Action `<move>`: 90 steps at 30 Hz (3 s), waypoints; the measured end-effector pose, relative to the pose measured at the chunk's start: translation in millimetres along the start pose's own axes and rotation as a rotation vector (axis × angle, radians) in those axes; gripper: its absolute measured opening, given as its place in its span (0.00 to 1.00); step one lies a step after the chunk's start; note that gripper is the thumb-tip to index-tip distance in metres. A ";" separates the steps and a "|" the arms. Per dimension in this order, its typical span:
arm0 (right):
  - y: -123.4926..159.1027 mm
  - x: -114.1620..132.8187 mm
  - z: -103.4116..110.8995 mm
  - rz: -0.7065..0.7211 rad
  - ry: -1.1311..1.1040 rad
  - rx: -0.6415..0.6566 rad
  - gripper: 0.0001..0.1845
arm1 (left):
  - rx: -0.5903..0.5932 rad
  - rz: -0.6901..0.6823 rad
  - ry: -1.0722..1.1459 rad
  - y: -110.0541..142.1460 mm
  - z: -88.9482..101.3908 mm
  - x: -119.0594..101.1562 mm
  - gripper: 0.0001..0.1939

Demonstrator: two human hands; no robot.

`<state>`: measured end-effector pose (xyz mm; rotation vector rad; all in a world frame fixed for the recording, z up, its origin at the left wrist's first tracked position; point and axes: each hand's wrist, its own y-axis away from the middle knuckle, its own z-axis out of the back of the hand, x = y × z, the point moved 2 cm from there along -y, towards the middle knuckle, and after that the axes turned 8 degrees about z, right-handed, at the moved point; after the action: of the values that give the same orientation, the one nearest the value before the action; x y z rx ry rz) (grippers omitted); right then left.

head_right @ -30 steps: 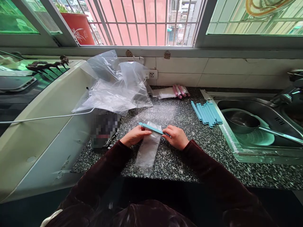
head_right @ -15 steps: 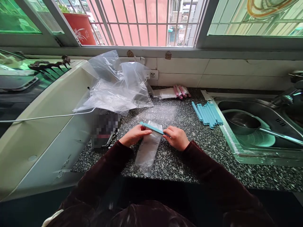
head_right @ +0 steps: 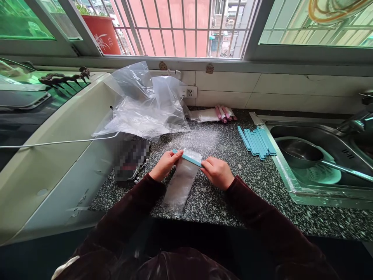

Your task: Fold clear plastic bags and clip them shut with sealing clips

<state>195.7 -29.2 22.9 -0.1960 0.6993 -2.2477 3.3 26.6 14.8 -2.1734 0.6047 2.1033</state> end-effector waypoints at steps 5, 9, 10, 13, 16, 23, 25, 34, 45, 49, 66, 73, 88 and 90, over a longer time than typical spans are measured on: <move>1.1 -0.3 1.3 -0.091 -0.170 -0.060 0.09 | 0.008 -0.027 0.017 -1.0 0.6 -0.8 0.26; 4.6 -10.0 0.0 -0.406 -0.496 -0.171 0.22 | 0.049 -0.086 -0.020 1.4 -0.2 -4.3 0.26; 5.3 -12.6 -1.7 -0.488 -0.596 -0.173 0.25 | 0.070 -0.100 -0.044 2.9 -1.2 -5.6 0.25; 5.2 -15.7 -8.6 -0.673 -0.899 -0.101 0.33 | 0.135 -0.114 -0.116 7.8 -5.0 -8.9 0.24; 2.2 -10.7 -13.8 -0.738 -1.118 0.027 0.37 | 0.179 -0.109 -0.153 10.2 -7.6 -10.4 0.24; -2.0 1.0 -11.2 -0.682 -1.111 0.131 0.22 | 0.205 -0.126 -0.198 9.3 -9.0 -10.7 0.25; -2.3 1.0 -10.1 -0.660 -1.057 0.117 0.21 | 0.203 -0.128 -0.206 9.2 -9.2 -10.4 0.25; -2.1 1.2 -10.1 -0.591 -0.933 0.075 0.17 | 0.126 -0.133 -0.198 7.9 -6.9 -10.4 0.23; 0.2 -0.3 -10.3 -0.581 -0.848 0.061 0.14 | 0.046 -0.167 -0.167 4.9 -3.1 -9.7 0.21; 0.1 -0.1 -10.4 -0.589 -0.849 0.067 0.14 | 0.048 -0.190 -0.166 4.7 -3.0 -9.6 0.20; -1.0 -2.1 -6.7 -0.613 -0.837 0.004 0.16 | 0.051 -0.147 -0.180 6.2 -4.9 -10.3 0.22; -2.3 -9.3 2.7 -0.658 -0.844 -0.124 0.19 | 0.311 -0.004 -0.275 7.4 -11.1 -3.1 0.20; 3.4 -30.0 16.1 -0.763 -0.764 -0.339 0.20 | 0.426 0.005 -0.480 8.0 -9.2 1.5 0.28; 4.8 -32.0 15.8 -0.765 -0.746 -0.348 0.21 | 0.440 0.015 -0.485 8.1 -9.2 2.5 0.29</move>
<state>226.5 -15.8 35.9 -1.6043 0.6398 -2.4144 9.5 15.7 14.9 -1.3741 0.9153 2.1308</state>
